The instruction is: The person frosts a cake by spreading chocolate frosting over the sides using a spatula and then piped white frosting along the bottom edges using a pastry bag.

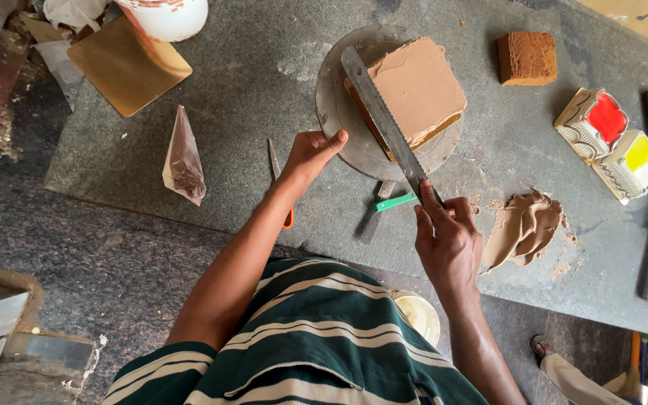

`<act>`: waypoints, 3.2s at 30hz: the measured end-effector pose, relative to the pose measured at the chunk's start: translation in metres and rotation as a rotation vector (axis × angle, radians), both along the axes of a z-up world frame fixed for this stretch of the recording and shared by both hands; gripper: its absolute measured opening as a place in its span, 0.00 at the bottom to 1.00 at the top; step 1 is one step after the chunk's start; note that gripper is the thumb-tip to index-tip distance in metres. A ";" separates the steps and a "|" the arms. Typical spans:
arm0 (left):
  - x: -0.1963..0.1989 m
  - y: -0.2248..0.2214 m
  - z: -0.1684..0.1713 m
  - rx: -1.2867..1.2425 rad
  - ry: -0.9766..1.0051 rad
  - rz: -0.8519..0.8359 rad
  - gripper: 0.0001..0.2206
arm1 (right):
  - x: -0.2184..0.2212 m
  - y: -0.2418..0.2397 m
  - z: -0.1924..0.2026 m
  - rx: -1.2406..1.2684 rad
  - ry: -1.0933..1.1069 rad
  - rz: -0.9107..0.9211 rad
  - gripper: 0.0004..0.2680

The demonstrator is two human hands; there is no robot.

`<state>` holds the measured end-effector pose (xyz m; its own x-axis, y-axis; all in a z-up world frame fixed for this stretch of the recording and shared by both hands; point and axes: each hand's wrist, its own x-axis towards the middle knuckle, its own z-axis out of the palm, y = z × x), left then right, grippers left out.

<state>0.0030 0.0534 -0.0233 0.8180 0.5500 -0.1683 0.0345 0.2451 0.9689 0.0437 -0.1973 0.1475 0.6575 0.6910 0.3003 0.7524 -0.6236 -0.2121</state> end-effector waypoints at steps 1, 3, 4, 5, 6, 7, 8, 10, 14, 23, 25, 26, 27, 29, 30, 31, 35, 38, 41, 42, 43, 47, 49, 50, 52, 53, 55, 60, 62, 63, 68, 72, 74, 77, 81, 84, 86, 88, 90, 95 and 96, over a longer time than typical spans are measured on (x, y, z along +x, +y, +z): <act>0.000 0.000 0.000 -0.001 -0.010 0.004 0.32 | 0.000 0.000 0.000 -0.006 -0.002 0.001 0.15; 0.000 0.000 0.000 -0.006 -0.002 0.011 0.32 | 0.001 -0.001 0.001 -0.016 -0.005 0.004 0.15; 0.001 0.000 0.000 -0.008 0.002 0.013 0.32 | 0.001 -0.001 0.001 -0.010 -0.009 0.004 0.15; 0.001 0.000 0.000 -0.006 0.004 0.014 0.32 | 0.001 0.000 0.000 -0.005 -0.013 0.004 0.16; 0.000 -0.001 0.001 -0.003 0.006 0.015 0.32 | 0.000 0.000 0.000 0.001 -0.017 0.004 0.16; 0.000 -0.001 0.001 -0.001 0.008 0.015 0.32 | 0.000 0.000 0.000 0.007 -0.021 0.008 0.16; 0.000 -0.001 0.001 -0.003 0.005 0.014 0.31 | 0.000 0.000 -0.001 0.014 -0.025 0.012 0.16; 0.000 -0.001 0.001 -0.008 -0.002 0.011 0.31 | -0.001 0.000 -0.001 0.015 -0.033 0.013 0.16; 0.001 0.000 -0.002 -0.005 -0.002 0.021 0.31 | -0.002 0.001 -0.003 0.002 -0.049 -0.001 0.15; 0.002 0.000 -0.003 -0.025 -0.024 0.039 0.31 | -0.003 -0.001 -0.013 -0.020 -0.077 -0.012 0.14; 0.000 -0.001 -0.002 -0.039 -0.050 0.036 0.31 | -0.003 -0.001 -0.015 -0.020 -0.081 -0.014 0.14; 0.000 -0.001 -0.001 -0.038 -0.048 0.038 0.31 | -0.004 0.000 -0.016 -0.019 -0.093 -0.012 0.14; 0.001 -0.001 -0.002 -0.036 -0.046 0.040 0.31 | -0.004 0.001 -0.017 -0.018 -0.104 -0.009 0.14; 0.003 -0.001 -0.004 -0.031 -0.047 0.045 0.31 | -0.003 0.003 -0.019 -0.029 -0.113 -0.009 0.14; 0.004 -0.001 -0.005 -0.027 -0.048 0.048 0.31 | -0.003 0.003 -0.020 -0.035 -0.117 -0.011 0.13; 0.004 -0.001 -0.007 -0.024 -0.050 0.051 0.31 | -0.003 0.003 -0.020 -0.030 -0.109 -0.012 0.14; 0.008 -0.001 -0.016 -0.030 -0.039 0.060 0.31 | -0.004 0.004 -0.022 -0.032 -0.091 -0.019 0.14; 0.010 -0.001 -0.020 -0.021 -0.049 0.077 0.31 | -0.004 0.005 -0.023 -0.018 -0.076 0.006 0.15; 0.011 0.000 -0.022 -0.024 -0.038 0.075 0.32 | -0.002 0.007 -0.023 0.044 0.040 0.036 0.16; 0.011 0.000 -0.022 -0.025 -0.037 0.071 0.32 | -0.001 0.007 -0.025 0.071 0.094 0.043 0.16; 0.010 0.000 -0.022 -0.027 -0.035 0.067 0.32 | 0.000 0.006 -0.026 0.097 0.144 0.059 0.16; 0.012 -0.001 -0.023 -0.040 -0.052 0.077 0.32 | 0.012 0.004 -0.029 0.131 0.383 0.072 0.15; 0.010 0.000 -0.024 -0.034 -0.051 0.077 0.33 | 0.022 0.005 -0.027 0.129 0.557 0.024 0.15; 0.008 0.001 -0.024 -0.031 -0.071 0.070 0.32 | 0.028 0.005 -0.023 0.139 0.661 -0.019 0.16; 0.007 0.002 -0.022 -0.025 -0.116 0.056 0.32 | 0.033 -0.002 -0.018 0.204 0.907 -0.084 0.17; 0.006 0.002 -0.020 -0.022 -0.145 0.055 0.31 | 0.035 -0.009 -0.017 0.260 1.051 -0.105 0.17; 0.001 -0.001 -0.016 -0.019 -0.197 0.050 0.31 | 0.038 -0.030 -0.016 0.371 1.281 -0.049 0.15; -0.013 -0.015 -0.001 0.108 -0.249 0.020 0.27 | 0.049 -0.087 -0.024 0.980 1.606 0.338 0.08; -0.015 -0.023 0.005 0.114 -0.225 -0.023 0.28 | 0.049 -0.112 -0.047 0.983 1.145 -0.108 0.10; -0.012 -0.026 0.009 0.115 -0.206 -0.032 0.29 | 0.051 -0.126 -0.063 0.965 0.900 -0.313 0.13; -0.006 -0.030 0.007 0.118 -0.154 0.004 0.28 | -0.005 -0.173 -0.203 0.070 -0.199 -0.542 0.09; -0.003 -0.008 0.002 0.090 -0.167 0.070 0.28 | -0.054 -0.169 -0.220 0.347 0.101 -0.547 0.09; 0.004 0.004 0.006 0.073 -0.153 0.155 0.29 | -0.053 -0.168 -0.195 0.614 0.729 -0.819 0.11; -0.003 0.019 0.013 0.182 -0.035 0.224 0.30 | -0.043 -0.158 -0.159 0.948 1.044 -0.837 0.14; -0.005 0.011 0.024 0.189 -0.038 0.009 0.26 | -0.007 -0.121 -0.106 1.013 0.733 -0.518 0.09; -0.005 0.011 0.031 0.094 -0.076 -0.019 0.28 | 0.000 -0.086 -0.061 0.482 0.113 -0.179 0.08; -0.006 0.017 0.034 0.101 -0.091 0.004 0.30 | -0.008 -0.058 -0.034 0.396 0.043 -0.057 0.10; -0.006 0.021 0.032 0.131 -0.138 0.006 0.30 | -0.014 -0.035 -0.011 0.278 0.018 -0.017 0.12; -0.005 0.023 0.026 0.156 -0.090 -0.003 0.30 | -0.019 -0.020 0.005 0.127 0.050 -0.056 0.12; -0.004 0.018 0.016 0.157 -0.129 -0.006 0.31 | -0.022 -0.009 0.021 0.096 0.038 -0.037 0.12; -0.003 0.017 0.015 0.137 -0.143 0.002 0.31 | -0.021 -0.009 0.022 0.091 0.059 -0.041 0.12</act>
